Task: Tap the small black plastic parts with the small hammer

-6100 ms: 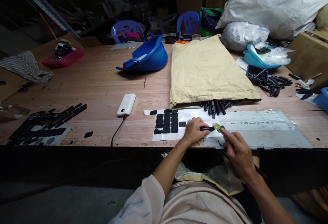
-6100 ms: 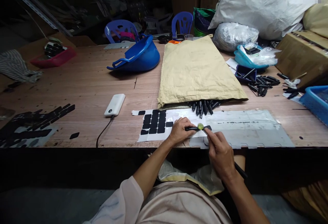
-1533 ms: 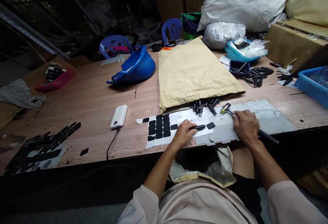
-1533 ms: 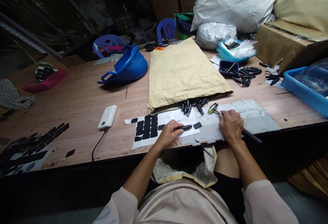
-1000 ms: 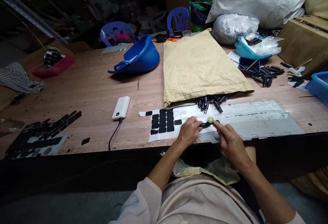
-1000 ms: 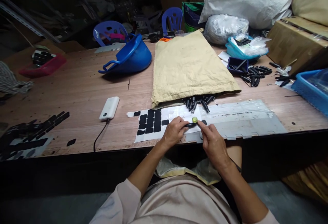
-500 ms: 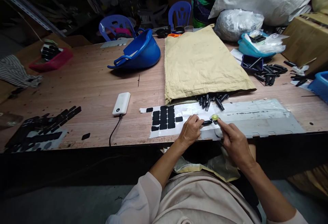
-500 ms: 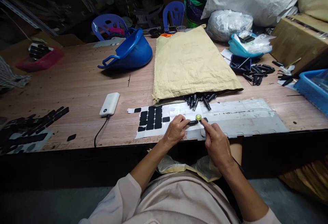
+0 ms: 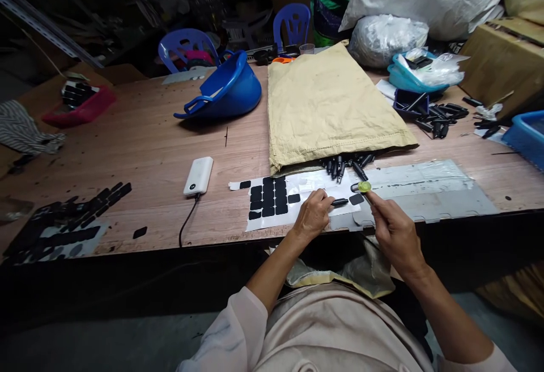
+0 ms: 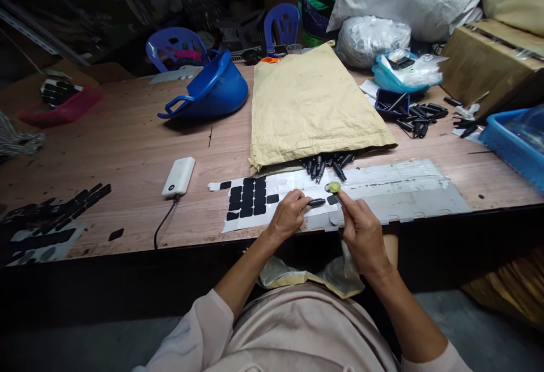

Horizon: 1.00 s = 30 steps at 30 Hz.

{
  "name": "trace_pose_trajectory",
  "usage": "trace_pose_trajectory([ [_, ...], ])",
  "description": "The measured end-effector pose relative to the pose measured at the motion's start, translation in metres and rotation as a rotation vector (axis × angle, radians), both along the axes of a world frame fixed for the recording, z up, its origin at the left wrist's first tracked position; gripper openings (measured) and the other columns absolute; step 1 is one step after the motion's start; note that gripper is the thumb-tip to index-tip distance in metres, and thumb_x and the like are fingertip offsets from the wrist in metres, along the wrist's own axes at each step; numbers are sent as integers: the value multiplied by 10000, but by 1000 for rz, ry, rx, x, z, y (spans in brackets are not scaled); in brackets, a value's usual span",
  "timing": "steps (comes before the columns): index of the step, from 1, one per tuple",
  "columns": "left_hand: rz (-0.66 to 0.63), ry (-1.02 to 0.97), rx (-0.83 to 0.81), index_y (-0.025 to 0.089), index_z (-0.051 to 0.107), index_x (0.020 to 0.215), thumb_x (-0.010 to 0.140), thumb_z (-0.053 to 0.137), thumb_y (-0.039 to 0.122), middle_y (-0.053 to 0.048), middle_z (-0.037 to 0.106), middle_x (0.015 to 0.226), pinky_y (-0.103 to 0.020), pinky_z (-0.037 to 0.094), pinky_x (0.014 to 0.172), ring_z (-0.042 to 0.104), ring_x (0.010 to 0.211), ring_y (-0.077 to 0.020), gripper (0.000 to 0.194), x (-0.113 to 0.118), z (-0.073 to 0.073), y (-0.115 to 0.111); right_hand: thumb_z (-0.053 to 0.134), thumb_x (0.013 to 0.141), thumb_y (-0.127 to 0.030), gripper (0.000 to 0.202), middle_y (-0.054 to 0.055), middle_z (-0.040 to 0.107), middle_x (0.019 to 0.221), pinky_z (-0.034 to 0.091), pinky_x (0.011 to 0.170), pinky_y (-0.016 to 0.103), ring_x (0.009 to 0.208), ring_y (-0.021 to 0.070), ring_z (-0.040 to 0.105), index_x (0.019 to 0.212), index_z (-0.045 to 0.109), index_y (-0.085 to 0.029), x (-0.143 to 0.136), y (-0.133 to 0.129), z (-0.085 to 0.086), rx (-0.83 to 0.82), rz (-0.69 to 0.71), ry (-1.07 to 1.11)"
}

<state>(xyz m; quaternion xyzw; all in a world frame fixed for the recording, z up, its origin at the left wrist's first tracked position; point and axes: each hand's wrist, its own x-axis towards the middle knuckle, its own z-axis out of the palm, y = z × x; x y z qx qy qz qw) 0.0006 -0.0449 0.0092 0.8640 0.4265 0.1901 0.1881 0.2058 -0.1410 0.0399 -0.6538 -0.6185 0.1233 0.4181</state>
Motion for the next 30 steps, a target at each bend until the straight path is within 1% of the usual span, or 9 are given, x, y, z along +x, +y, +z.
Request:
trace_pose_trajectory([
  [2, 4, -5, -6, 206, 762, 1013, 980, 639, 111, -66, 628, 1007, -335, 558, 872, 616, 986, -221, 159, -1, 0, 1, 526, 1057, -337, 396, 78, 785, 1110, 597, 888, 329, 981, 200, 733, 1391, 729, -273, 3, 1, 4, 1, 1, 72],
  [4, 8, -7, -13, 211, 759, 991, 990, 626, 114, -59, 623, 991, -327, 559, 856, 616, 970, -213, 165, -1, -1, 3, 545, 1044, -350, 389, 85, 792, 1184, 602, 927, 335, 1063, 211, 740, 1368, 743, -263, 5, -1, 2, -12, -12, 135],
  [9, -5, -4, -34, 206, 756, 950, 1009, 598, 122, -55, 617, 961, -311, 558, 833, 620, 947, -203, 188, -1, -1, 6, 570, 1012, -381, 402, 99, 783, 1289, 600, 1012, 379, 1172, 235, 736, 1337, 761, -244, 7, -7, -19, -51, -51, 243],
  [12, -6, 11, -52, 204, 760, 956, 1016, 590, 129, -56, 623, 960, -311, 555, 831, 625, 950, -204, 196, -2, 0, 7, 570, 1000, -391, 410, 100, 778, 1312, 598, 1041, 398, 1183, 240, 736, 1325, 769, -241, 8, -10, -23, -80, -70, 273],
  [17, 7, 8, -68, 204, 776, 1003, 1018, 602, 158, -63, 640, 999, -322, 552, 864, 632, 980, -213, 181, -2, 1, 7, 570, 982, -383, 410, 90, 787, 1299, 604, 1045, 398, 1180, 242, 745, 1300, 786, -241, 9, -14, -14, -110, -116, 271],
  [20, 26, -33, -117, 208, 791, 1050, 1018, 598, 164, -57, 644, 965, -316, 551, 856, 648, 957, -210, 200, -3, 1, 10, 576, 973, -386, 409, 89, 792, 1289, 607, 1042, 404, 1159, 246, 754, 1289, 794, -245, 9, -16, -12, -129, -129, 264],
  [24, 69, -117, -203, 212, 810, 1103, 1019, 591, 169, -48, 668, 928, -310, 553, 861, 675, 923, -201, 238, -6, 1, 15, 585, 964, -393, 409, 92, 791, 1289, 606, 1050, 419, 1152, 251, 758, 1281, 800, -250, 12, -16, -16, -129, -148, 277],
  [27, 72, -155, -228, 215, 818, 1101, 1023, 583, 187, -51, 682, 934, -315, 555, 879, 680, 934, -203, 250, -8, 1, 17, 588, 955, -410, 422, 103, 781, 1312, 587, 1088, 434, 1210, 259, 737, 1274, 801, -236, 15, -14, -21, -114, -159, 305],
  [30, 86, -196, -240, 222, 819, 1109, 1014, 595, 195, -51, 685, 959, -324, 556, 914, 681, 959, -204, 244, -8, 1, 15, 583, 948, -426, 443, 112, 775, 1323, 582, 1092, 441, 1198, 259, 738, 1276, 799, -224, 15, -13, -21, -125, -166, 319],
])
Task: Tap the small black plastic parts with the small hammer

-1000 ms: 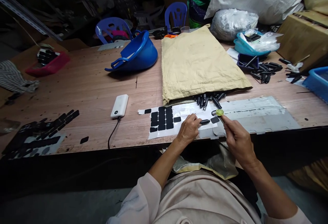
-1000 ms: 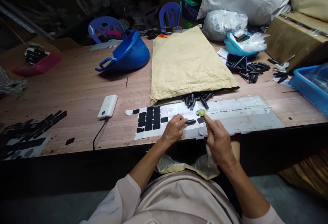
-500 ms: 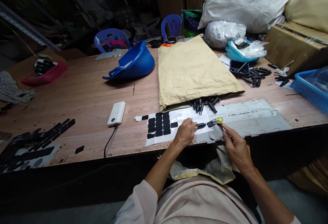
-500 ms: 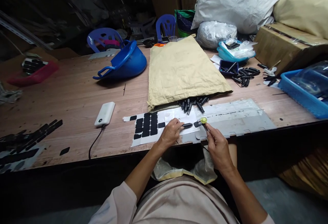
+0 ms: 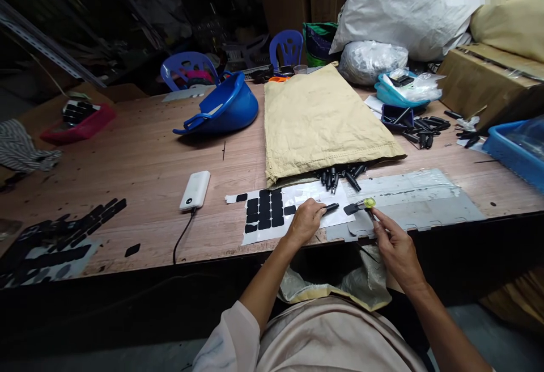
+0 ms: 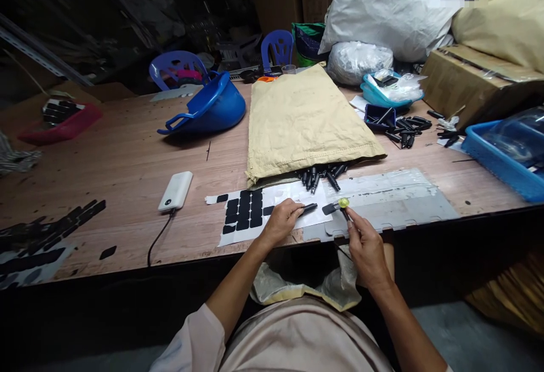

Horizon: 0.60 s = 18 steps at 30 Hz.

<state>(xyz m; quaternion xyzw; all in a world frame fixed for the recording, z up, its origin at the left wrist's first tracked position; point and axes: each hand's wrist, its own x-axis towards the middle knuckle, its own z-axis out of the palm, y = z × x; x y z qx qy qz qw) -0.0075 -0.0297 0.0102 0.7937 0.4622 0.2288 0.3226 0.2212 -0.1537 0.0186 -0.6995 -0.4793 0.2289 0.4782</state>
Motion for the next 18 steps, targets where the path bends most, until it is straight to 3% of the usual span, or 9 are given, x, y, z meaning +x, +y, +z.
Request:
trace_pose_trajectory([
  [6, 40, -59, -30, 232, 790, 1215, 880, 807, 248, -45, 670, 1090, -330, 568, 896, 668, 913, -186, 337, 6, 0, -7, 584, 951, -456, 468, 109, 807, 1224, 615, 1000, 424, 1092, 265, 761, 1305, 793, -231, -7, -2, 11, -64, -2, -10],
  [12, 110, -34, 50, 249, 824, 1022, 838, 856, 229, -28, 671, 996, -358, 532, 933, 657, 1003, -217, 188, 18, -3, -8, 606, 963, -476, 464, 106, 787, 1288, 592, 1046, 415, 1146, 258, 741, 1309, 783, -223, -14, 1, 6, -8, 81, -24],
  [18, 128, 3, 28, 274, 839, 1033, 836, 884, 255, -20, 725, 1010, -417, 464, 996, 658, 1055, -234, 203, 21, -4, -7, 575, 1019, -416, 421, 94, 787, 1219, 594, 955, 350, 1057, 210, 738, 1374, 738, -259, -25, 7, 3, 72, 202, -137],
])
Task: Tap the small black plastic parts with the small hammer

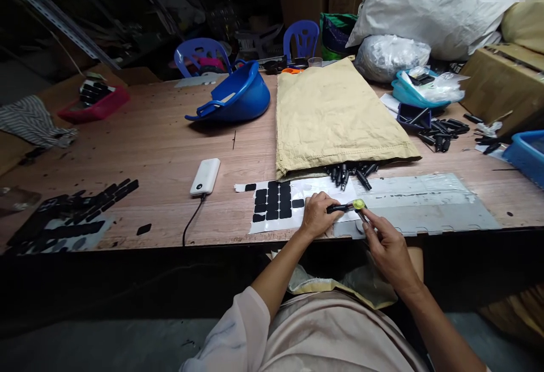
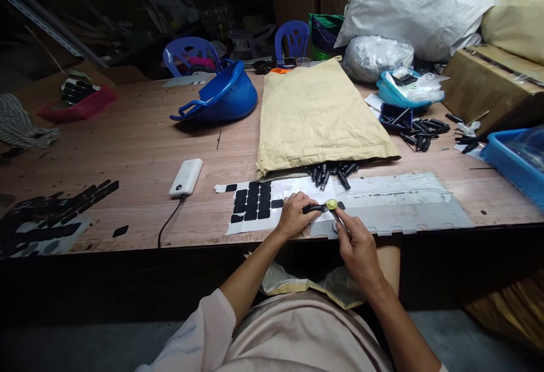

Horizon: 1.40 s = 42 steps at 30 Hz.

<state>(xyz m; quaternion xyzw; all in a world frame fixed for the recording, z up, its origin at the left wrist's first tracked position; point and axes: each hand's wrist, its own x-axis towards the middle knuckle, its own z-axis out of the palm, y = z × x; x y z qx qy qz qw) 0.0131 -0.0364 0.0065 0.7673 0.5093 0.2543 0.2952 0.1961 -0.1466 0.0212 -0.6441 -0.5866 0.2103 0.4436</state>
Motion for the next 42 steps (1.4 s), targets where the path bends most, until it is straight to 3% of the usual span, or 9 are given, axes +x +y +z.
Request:
trace_pose_trajectory([
  [5, -6, 30, -36, 290, 841, 1037, 857, 871, 313, -19, 742, 1017, -424, 443, 984, 642, 1068, -243, 184, 0, 1, 2, 515, 1057, -349, 416, 63, 754, 1016, 572, 848, 298, 892, 178, 713, 1416, 715, -282, -14, 2, 12, 37, 27, -139],
  [11, -10, 40, -42, 301, 846, 1002, 873, 850, 350, -19, 737, 988, -424, 443, 967, 619, 1027, -241, 138, 0, 2, 2, 467, 1050, -308, 437, 33, 678, 881, 515, 711, 262, 766, 159, 658, 1398, 731, -319, -19, 2, 8, -12, 34, -293],
  [17, 6, 24, -55, 293, 857, 1005, 847, 874, 314, -21, 722, 984, -427, 450, 990, 622, 1042, -243, 161, 1, 3, 1, 475, 1057, -345, 434, 46, 710, 932, 525, 790, 281, 838, 170, 679, 1411, 717, -280, -9, 3, 11, 32, -58, -225],
  [23, 10, 20, -40, 291, 855, 994, 836, 879, 309, -21, 735, 975, -428, 451, 999, 625, 1042, -246, 161, 0, 2, 1, 480, 1049, -354, 430, 40, 712, 910, 515, 764, 291, 821, 175, 678, 1387, 735, -281, -6, 3, 7, 1, -37, -231],
  [28, -31, 19, -55, 284, 845, 1027, 910, 803, 335, -23, 748, 1007, -415, 442, 986, 623, 1042, -243, 134, -3, 5, 1, 485, 1044, -398, 444, 85, 741, 1081, 504, 854, 343, 959, 221, 667, 1395, 728, -276, 28, 17, 12, 56, -228, -301],
  [31, -38, 12, -62, 272, 826, 997, 1004, 684, 335, -15, 742, 999, -400, 427, 975, 611, 1024, -227, 156, -5, 6, 1, 525, 1008, -383, 432, 96, 712, 1045, 435, 758, 347, 881, 224, 596, 1355, 758, -276, 63, 31, 8, -49, -385, -473],
  [35, -34, 44, -41, 239, 762, 872, 1098, 500, 327, -19, 710, 942, -387, 415, 946, 594, 982, -215, 357, -5, 5, 1, 565, 954, -296, 414, 121, 669, 975, 360, 727, 367, 839, 234, 504, 1296, 798, -266, 100, 49, -4, -192, -489, -644],
  [42, -32, 61, -48, 225, 707, 808, 1140, 378, 316, -28, 704, 936, -393, 406, 959, 585, 976, -217, 477, -6, 6, 1, 535, 970, -269, 412, 151, 657, 1081, 271, 715, 373, 853, 222, 475, 1279, 806, -244, 101, 71, -10, -172, -562, -693],
])
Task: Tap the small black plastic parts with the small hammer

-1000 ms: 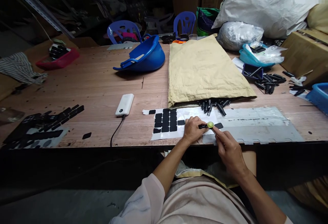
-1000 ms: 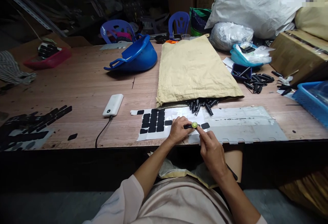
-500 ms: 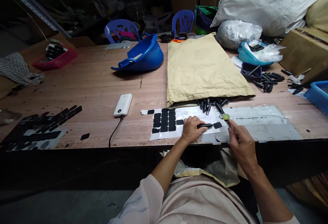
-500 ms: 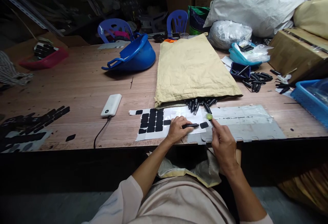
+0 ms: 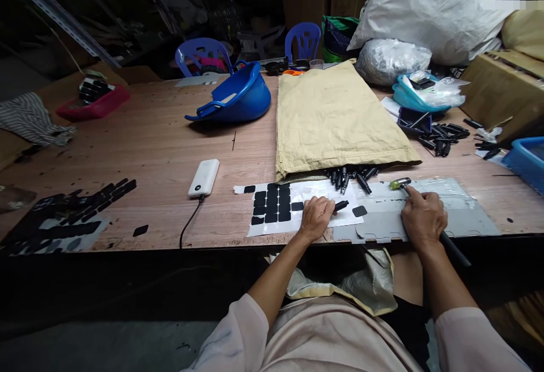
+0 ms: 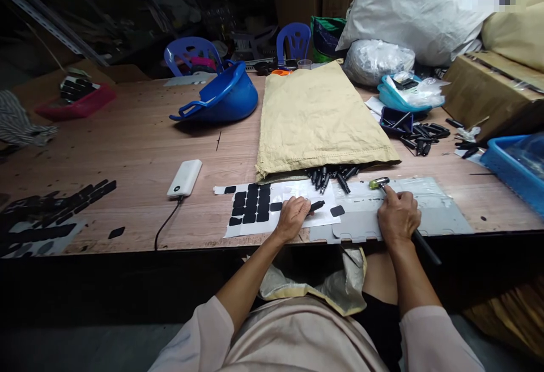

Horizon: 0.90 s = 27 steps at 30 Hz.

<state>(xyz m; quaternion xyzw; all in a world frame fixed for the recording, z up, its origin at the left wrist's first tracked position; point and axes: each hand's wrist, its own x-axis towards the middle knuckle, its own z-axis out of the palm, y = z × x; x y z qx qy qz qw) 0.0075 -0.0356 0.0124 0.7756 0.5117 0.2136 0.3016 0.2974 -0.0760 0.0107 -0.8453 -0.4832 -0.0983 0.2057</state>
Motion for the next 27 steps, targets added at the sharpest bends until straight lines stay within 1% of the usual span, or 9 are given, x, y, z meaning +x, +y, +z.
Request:
trace_pose_trajectory([
  [4, 1, -16, 0, 224, 674, 776, 1143, 364, 333, -29, 702, 913, -394, 411, 952, 580, 957, -217, 493, -1, 0, -1, 530, 987, -272, 399, 158, 669, 1091, 232, 722, 383, 874, 226, 468, 1274, 805, -243, -5, 3, -3, 29, -34, -21],
  [8, -1, -20, 11, 221, 658, 761, 1141, 370, 345, -35, 692, 890, -394, 418, 946, 581, 947, -220, 492, -1, -1, 0, 548, 976, -262, 379, 147, 657, 1062, 232, 721, 380, 863, 215, 446, 1251, 808, -246, -3, 3, -5, 50, -31, -32],
  [12, -49, 4, 61, 218, 668, 757, 1118, 442, 375, -46, 684, 860, -410, 428, 950, 579, 952, -228, 454, -2, 0, -6, 544, 975, -265, 384, 137, 636, 1035, 237, 720, 368, 857, 211, 438, 1259, 802, -249, -2, 1, -6, 61, -12, -47],
  [14, -92, -8, 117, 219, 702, 798, 1085, 527, 388, -58, 705, 939, -421, 433, 988, 588, 1010, -236, 376, -5, 1, -16, 538, 978, -270, 391, 136, 631, 1036, 239, 719, 364, 854, 213, 433, 1267, 801, -253, -3, 1, -6, 51, -14, -42],
  [16, -163, -34, 178, 225, 739, 864, 1044, 609, 394, -78, 718, 1125, -442, 427, 1052, 585, 1136, -258, 279, -8, 2, -31, 547, 973, -264, 387, 136, 625, 1034, 241, 719, 365, 858, 213, 426, 1264, 802, -252, -4, 1, -6, 54, -19, -36],
  [18, -246, -46, 221, 230, 765, 933, 1006, 674, 398, -99, 678, 1317, -474, 411, 1110, 551, 1263, -292, 204, -11, 1, -48, 558, 967, -253, 375, 137, 623, 1031, 239, 721, 370, 864, 211, 419, 1252, 801, -246, -5, 1, -6, 65, -19, -36],
  [21, -318, -14, 243, 238, 775, 1018, 952, 748, 396, -124, 598, 1477, -528, 393, 1159, 494, 1365, -335, 173, -14, -3, -68, 546, 983, -255, 365, 136, 630, 1035, 221, 719, 378, 861, 206, 410, 1249, 797, -244, -6, 1, -5, 63, -16, -38],
  [24, -350, 13, 243, 248, 771, 1004, 899, 811, 398, -120, 578, 1513, -543, 394, 1170, 484, 1386, -348, 187, -10, -5, -77, 522, 1010, -270, 373, 140, 643, 1050, 197, 716, 379, 854, 206, 411, 1269, 789, -244, -6, 1, -4, 43, -21, -36],
  [27, -301, -37, 245, 231, 755, 910, 870, 841, 397, -112, 670, 1369, -493, 446, 1106, 565, 1275, -318, 191, 3, 0, -71, 518, 1015, -269, 375, 143, 649, 1058, 186, 711, 375, 858, 210, 423, 1276, 786, -239, -7, 1, -3, 32, -24, -41],
])
